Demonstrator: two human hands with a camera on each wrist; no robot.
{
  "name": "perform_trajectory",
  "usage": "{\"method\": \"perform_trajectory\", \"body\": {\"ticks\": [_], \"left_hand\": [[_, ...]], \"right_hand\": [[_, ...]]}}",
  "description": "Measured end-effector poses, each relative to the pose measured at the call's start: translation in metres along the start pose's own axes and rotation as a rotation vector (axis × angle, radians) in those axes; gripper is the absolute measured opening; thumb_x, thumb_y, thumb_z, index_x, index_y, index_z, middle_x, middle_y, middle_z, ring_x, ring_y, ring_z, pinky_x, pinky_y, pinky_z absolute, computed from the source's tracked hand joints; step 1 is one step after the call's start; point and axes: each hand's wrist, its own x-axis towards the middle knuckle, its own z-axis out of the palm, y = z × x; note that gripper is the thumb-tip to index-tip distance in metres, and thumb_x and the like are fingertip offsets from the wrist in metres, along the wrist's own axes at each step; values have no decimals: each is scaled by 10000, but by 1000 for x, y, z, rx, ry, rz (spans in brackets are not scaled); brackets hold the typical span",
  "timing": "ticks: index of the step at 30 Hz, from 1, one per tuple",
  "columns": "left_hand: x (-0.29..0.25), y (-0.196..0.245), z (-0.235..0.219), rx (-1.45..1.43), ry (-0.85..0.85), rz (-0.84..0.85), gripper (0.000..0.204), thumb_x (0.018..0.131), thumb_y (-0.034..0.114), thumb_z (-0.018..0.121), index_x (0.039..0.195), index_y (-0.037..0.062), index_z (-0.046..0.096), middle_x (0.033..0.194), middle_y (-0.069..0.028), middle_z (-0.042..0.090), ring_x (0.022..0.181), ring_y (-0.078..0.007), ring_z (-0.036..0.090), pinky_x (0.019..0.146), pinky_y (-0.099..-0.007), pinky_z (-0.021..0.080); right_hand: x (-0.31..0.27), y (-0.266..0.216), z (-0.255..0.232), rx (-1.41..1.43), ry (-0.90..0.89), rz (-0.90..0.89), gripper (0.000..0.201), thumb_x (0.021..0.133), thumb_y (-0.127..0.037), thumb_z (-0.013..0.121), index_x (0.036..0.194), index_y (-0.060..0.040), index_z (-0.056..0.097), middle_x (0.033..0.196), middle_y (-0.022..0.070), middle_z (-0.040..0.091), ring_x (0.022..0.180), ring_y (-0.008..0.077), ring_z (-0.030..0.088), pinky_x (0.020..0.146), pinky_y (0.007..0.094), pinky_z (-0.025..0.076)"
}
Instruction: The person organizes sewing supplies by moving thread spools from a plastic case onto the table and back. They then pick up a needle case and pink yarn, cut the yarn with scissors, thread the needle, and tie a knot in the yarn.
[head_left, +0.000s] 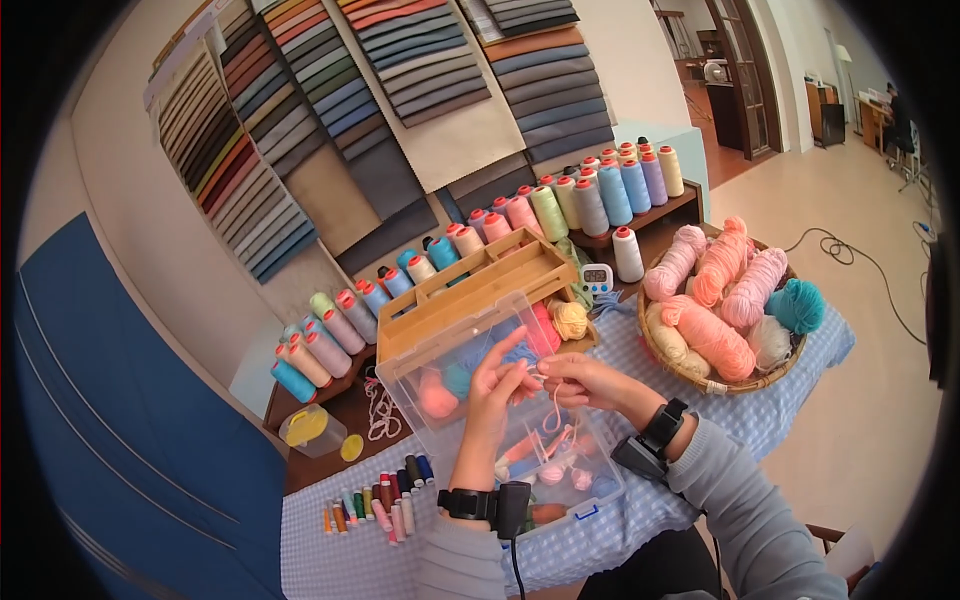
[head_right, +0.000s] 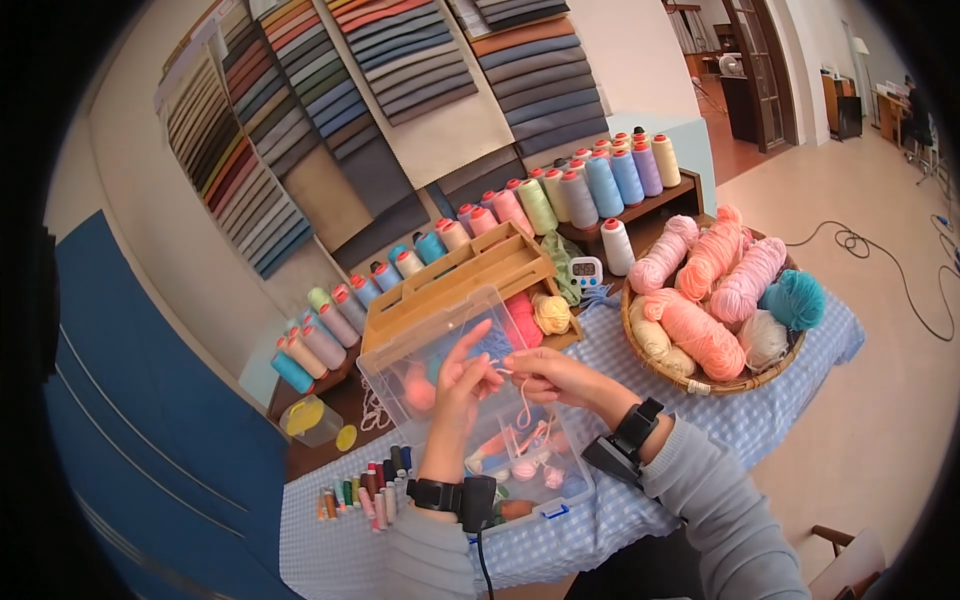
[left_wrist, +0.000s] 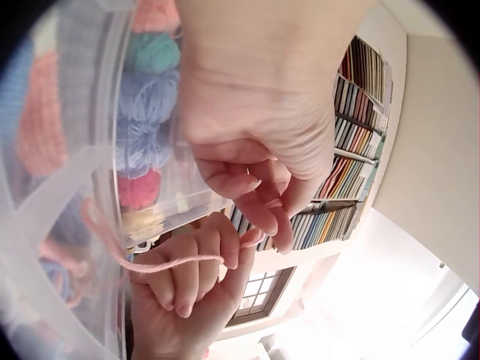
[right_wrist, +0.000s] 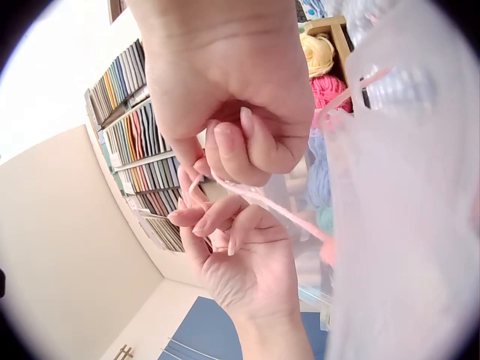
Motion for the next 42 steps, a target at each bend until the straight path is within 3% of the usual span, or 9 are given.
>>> {"method": "perform_trajectory", "body": {"ticks": [6, 12, 19, 30, 42], "left_hand": [[-1, -2, -3, -49, -10, 57, 463, 835, 114, 542, 1274, 37, 417, 632, 1, 596, 526, -9, 474, 469, -135, 314], [1, -10, -9, -64, -74, 116, 475, 816, 92, 542, 1269, 16, 418, 613, 7, 579, 497, -8, 456, 450, -125, 300], [-1, -7, -2, -31, -86, 102, 523, 779, 88, 542, 1271, -16, 401, 575, 19, 518, 470, -18, 426, 425, -129, 277], [3, -9, -3, 178, -60, 29, 548, 761, 31, 503, 1300, 68, 412, 563, 64, 453, 480, -2, 408, 429, -138, 251], [4, -8, -1, 249, 62, 46, 475, 775, 14, 449, 1248, 40, 477, 608, 24, 555, 524, -12, 475, 449, -160, 305]], "right_hand": [[-3, -2, -1, 34, -130, 57, 318, 920, -255, 465, 638, -129, 389, 490, -75, 259, 399, 23, 218, 367, 181, 170], [1, 0, -7, 209, -52, -125, 335, 920, -273, 471, 636, -122, 380, 507, -73, 264, 405, 23, 205, 372, 186, 159], [2, 1, -7, 217, -25, -175, 294, 920, -263, 475, 680, -118, 388, 542, -72, 285, 412, 14, 204, 375, 181, 156], [3, 1, -3, 186, 0, -170, 234, 918, -253, 478, 735, -119, 421, 547, -78, 297, 412, 10, 218, 374, 178, 159], [0, -2, 2, -14, -131, -129, 203, 915, -260, 483, 809, -88, 495, 499, -92, 277, 404, 10, 205, 374, 180, 138]]}}
